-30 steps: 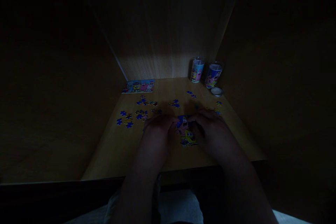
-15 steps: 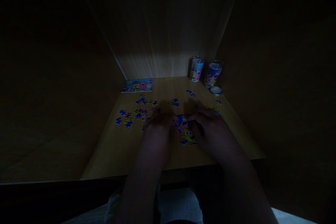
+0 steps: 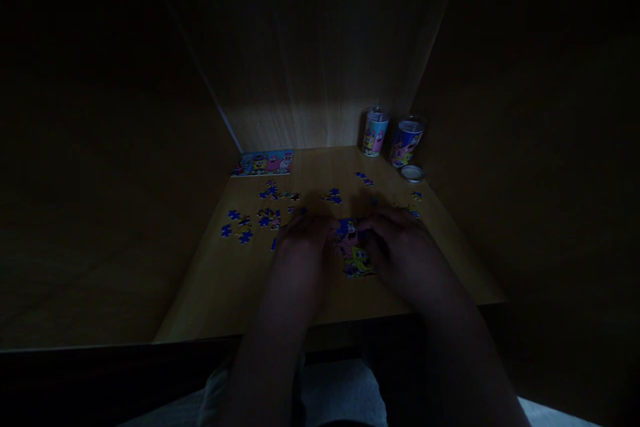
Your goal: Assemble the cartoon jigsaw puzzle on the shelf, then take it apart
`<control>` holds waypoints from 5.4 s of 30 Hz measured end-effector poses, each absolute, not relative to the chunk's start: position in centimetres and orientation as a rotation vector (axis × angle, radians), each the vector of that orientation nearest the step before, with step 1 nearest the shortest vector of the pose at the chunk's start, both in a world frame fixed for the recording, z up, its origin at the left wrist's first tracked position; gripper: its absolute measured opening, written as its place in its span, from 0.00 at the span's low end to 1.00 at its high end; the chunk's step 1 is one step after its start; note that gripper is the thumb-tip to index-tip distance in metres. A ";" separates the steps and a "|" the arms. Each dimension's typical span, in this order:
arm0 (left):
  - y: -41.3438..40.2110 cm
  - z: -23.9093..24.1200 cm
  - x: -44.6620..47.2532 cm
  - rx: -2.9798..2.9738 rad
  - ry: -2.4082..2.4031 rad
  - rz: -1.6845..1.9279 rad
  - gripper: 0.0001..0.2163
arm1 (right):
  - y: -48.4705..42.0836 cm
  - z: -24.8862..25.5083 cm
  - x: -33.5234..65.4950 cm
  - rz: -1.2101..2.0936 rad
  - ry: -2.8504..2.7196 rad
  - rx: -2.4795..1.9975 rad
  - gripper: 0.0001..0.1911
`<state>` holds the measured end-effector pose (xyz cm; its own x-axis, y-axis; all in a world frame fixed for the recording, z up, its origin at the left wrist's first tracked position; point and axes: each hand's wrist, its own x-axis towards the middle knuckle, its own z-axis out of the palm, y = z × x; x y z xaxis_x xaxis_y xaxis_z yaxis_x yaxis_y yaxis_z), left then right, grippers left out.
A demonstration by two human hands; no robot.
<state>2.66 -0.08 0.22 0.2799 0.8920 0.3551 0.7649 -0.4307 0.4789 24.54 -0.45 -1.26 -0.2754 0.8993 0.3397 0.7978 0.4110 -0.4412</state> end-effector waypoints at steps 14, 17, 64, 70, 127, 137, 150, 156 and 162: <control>-0.3 0.8 2.6 2.363 1.762 0.728 0.23 | -0.5 -1.0 24.4 0.255 -2.137 -1.439 0.11; -0.4 1.0 3.0 2.420 1.708 0.548 0.27 | -0.5 -1.0 24.4 0.259 -2.139 -1.458 0.11; -0.2 0.5 2.5 2.393 1.538 0.797 0.17 | -0.6 -0.7 24.2 0.257 -2.123 -1.456 0.11; -0.2 0.4 2.3 2.438 1.549 0.808 0.23 | -0.6 -0.7 24.2 0.249 -2.140 -1.447 0.12; -0.8 1.2 1.1 2.226 1.986 1.201 0.16 | -0.7 -0.8 24.3 0.257 -2.121 -1.459 0.12; -1.8 1.0 2.6 2.503 1.265 0.758 0.11 | -0.6 -0.8 24.2 0.219 -2.088 -1.449 0.12; -2.7 2.1 1.9 2.296 1.057 0.508 0.07 | -2.4 1.8 27.1 0.086 -1.426 -2.272 0.14; -2.7 2.4 2.0 2.255 1.056 0.453 0.07 | -2.5 1.8 28.7 0.224 -1.546 -2.483 0.20; -2.6 2.6 2.3 2.248 1.090 0.380 0.06 | -1.5 1.6 27.4 0.187 -1.506 -2.539 0.21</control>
<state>2.29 -2.64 2.55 0.6209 0.7839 -0.0060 0.6106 -0.4789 0.6307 27.40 -1.46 1.56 0.4780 0.8782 -0.0145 0.8551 -0.4691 -0.2209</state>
